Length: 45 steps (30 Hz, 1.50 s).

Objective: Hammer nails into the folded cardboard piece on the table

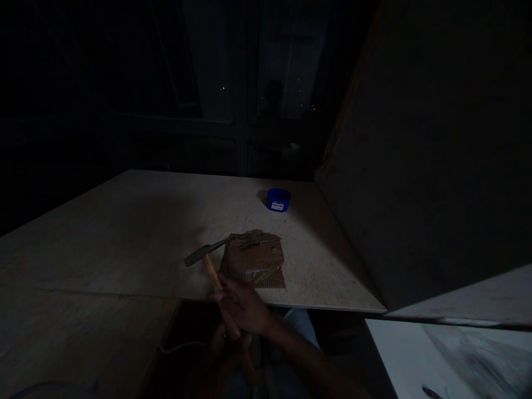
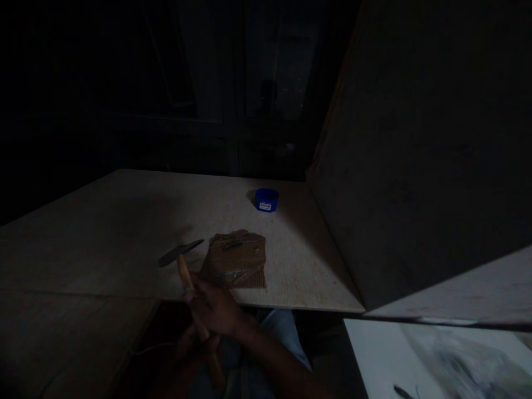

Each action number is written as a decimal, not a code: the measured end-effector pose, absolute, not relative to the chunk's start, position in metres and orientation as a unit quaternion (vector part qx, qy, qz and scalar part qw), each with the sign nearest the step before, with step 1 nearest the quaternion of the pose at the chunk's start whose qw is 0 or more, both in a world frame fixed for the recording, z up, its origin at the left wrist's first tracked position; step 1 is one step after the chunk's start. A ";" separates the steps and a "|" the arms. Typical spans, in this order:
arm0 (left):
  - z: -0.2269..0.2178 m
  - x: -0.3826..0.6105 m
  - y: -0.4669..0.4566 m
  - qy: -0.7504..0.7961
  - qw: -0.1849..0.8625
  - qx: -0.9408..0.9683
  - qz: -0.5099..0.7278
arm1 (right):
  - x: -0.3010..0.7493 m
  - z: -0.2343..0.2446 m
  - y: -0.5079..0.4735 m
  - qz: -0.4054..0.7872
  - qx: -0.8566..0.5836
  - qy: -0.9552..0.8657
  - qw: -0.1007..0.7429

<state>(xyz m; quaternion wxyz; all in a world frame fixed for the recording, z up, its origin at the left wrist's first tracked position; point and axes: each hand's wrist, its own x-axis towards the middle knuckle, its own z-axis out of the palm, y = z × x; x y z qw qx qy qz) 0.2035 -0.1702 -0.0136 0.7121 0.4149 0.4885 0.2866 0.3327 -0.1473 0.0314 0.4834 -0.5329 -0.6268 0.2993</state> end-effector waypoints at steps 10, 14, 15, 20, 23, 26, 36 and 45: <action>-0.020 0.194 -0.157 0.489 0.712 0.380 0.332 | 0.433 -0.025 -0.140 -0.021 -0.652 -0.743 0.154; -0.019 0.198 -0.152 0.467 0.728 0.401 0.301 | 0.436 -0.037 -0.144 -0.042 -0.668 -0.722 0.174; -0.019 0.198 -0.152 0.465 0.727 0.407 0.299 | 0.437 -0.037 -0.146 -0.044 -0.674 -0.715 0.179; -0.021 0.203 -0.156 0.459 0.729 0.409 0.301 | 0.460 -0.038 -0.165 -0.061 -0.708 -0.678 0.190; -0.026 0.207 -0.157 0.457 0.731 0.425 0.276 | 0.487 -0.039 -0.186 -0.077 -0.729 -0.656 0.181; -0.030 0.214 -0.157 0.465 0.733 0.436 0.236 | 0.514 -0.039 -0.212 -0.097 -0.755 -0.627 0.164; -0.029 0.263 -0.150 0.429 0.765 0.462 0.135 | 0.564 -0.043 -0.268 -0.142 -0.817 -0.540 0.146; -0.013 0.309 -0.117 0.392 0.781 0.483 0.067 | 0.532 -0.046 -0.269 -0.169 -0.805 -0.506 0.259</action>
